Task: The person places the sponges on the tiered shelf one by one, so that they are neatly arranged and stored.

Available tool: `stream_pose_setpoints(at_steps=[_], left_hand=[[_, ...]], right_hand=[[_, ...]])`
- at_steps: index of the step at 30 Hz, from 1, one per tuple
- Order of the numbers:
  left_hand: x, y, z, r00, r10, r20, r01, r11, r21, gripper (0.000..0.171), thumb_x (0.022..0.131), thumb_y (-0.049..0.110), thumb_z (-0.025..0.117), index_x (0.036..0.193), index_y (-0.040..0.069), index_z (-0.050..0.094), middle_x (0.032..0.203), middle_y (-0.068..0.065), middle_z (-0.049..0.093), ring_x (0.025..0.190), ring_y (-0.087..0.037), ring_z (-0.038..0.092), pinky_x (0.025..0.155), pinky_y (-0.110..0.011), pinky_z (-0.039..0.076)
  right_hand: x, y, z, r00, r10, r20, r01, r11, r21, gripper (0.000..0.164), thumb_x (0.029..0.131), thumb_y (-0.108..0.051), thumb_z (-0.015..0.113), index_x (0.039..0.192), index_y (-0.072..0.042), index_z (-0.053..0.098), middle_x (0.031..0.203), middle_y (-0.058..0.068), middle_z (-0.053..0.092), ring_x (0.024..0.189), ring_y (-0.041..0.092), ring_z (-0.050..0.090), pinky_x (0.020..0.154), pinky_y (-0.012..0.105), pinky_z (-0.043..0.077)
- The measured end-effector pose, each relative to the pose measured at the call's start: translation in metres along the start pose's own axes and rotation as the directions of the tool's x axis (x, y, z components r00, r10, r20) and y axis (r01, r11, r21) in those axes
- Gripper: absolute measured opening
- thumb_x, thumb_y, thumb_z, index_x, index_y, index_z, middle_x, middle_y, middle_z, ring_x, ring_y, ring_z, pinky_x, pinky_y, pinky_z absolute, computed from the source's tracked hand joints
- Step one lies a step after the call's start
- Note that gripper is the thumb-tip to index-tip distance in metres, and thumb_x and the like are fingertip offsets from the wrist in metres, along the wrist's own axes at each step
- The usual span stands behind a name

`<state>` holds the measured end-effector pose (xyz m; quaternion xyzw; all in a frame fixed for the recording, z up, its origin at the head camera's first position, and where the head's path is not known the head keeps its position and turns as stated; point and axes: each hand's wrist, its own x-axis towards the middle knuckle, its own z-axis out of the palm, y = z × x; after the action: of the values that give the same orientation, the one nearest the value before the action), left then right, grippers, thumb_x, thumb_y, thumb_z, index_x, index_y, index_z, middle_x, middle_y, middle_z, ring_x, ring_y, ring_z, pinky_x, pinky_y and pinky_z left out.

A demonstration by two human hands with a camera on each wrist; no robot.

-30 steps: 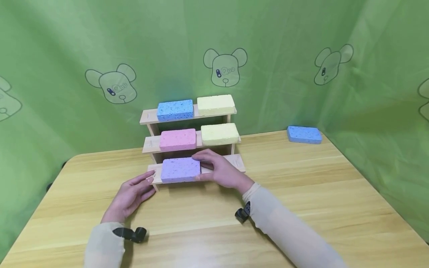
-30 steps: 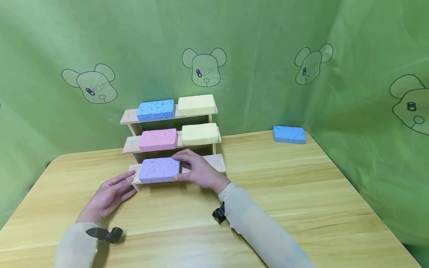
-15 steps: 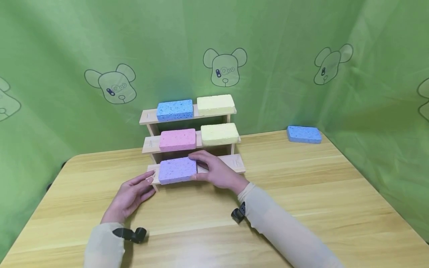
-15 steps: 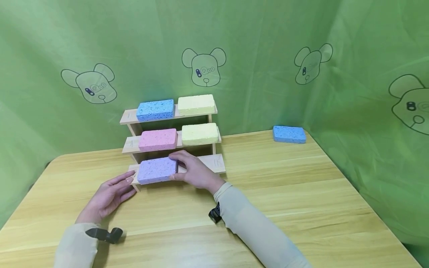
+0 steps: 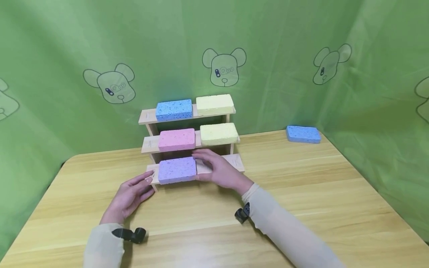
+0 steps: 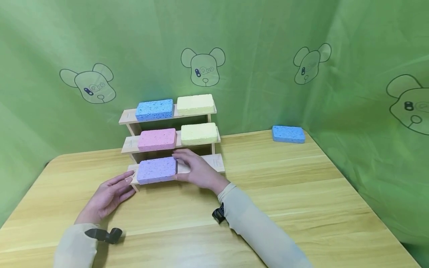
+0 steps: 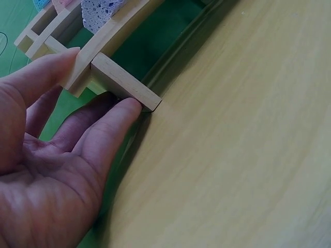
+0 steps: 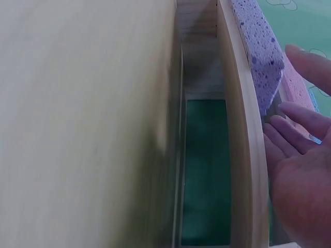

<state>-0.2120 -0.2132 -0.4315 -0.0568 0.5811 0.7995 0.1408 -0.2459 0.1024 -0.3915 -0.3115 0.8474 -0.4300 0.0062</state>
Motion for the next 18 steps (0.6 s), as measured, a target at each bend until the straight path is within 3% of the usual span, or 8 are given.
stream_pose_setpoints(at_steps=[8, 18], left_hand=[[-0.001, 0.002, 0.001, 1.000, -0.008, -0.001, 0.008, 1.000, -0.004, 0.022, 0.096, 0.008, 0.065, 0.114, 0.017, 0.073, 0.151, -0.019, 0.033, 0.110, -0.017, 0.062, 0.100, -0.038, 0.049], [0.000, 0.002, 0.000, 1.000, -0.016, 0.005, 0.016, 1.000, -0.003, 0.021, 0.096, 0.009, 0.065, 0.114, 0.017, 0.073, 0.151, -0.020, 0.034, 0.110, -0.018, 0.062, 0.101, -0.038, 0.049]], right_hand=[[-0.012, 0.004, -0.010, 1.000, -0.013, -0.029, 0.012, 1.000, -0.025, 0.065, 0.085, -0.022, 0.079, 0.141, -0.006, 0.051, 0.140, 0.004, 0.049, 0.132, 0.020, 0.043, 0.116, 0.035, 0.030], [-0.026, 0.012, -0.022, 0.998, -0.016, -0.061, 0.018, 1.000, 0.019, 0.051, 0.087, -0.016, 0.076, 0.133, -0.004, 0.057, 0.130, 0.003, 0.056, 0.123, 0.018, 0.050, 0.111, 0.033, 0.037]])
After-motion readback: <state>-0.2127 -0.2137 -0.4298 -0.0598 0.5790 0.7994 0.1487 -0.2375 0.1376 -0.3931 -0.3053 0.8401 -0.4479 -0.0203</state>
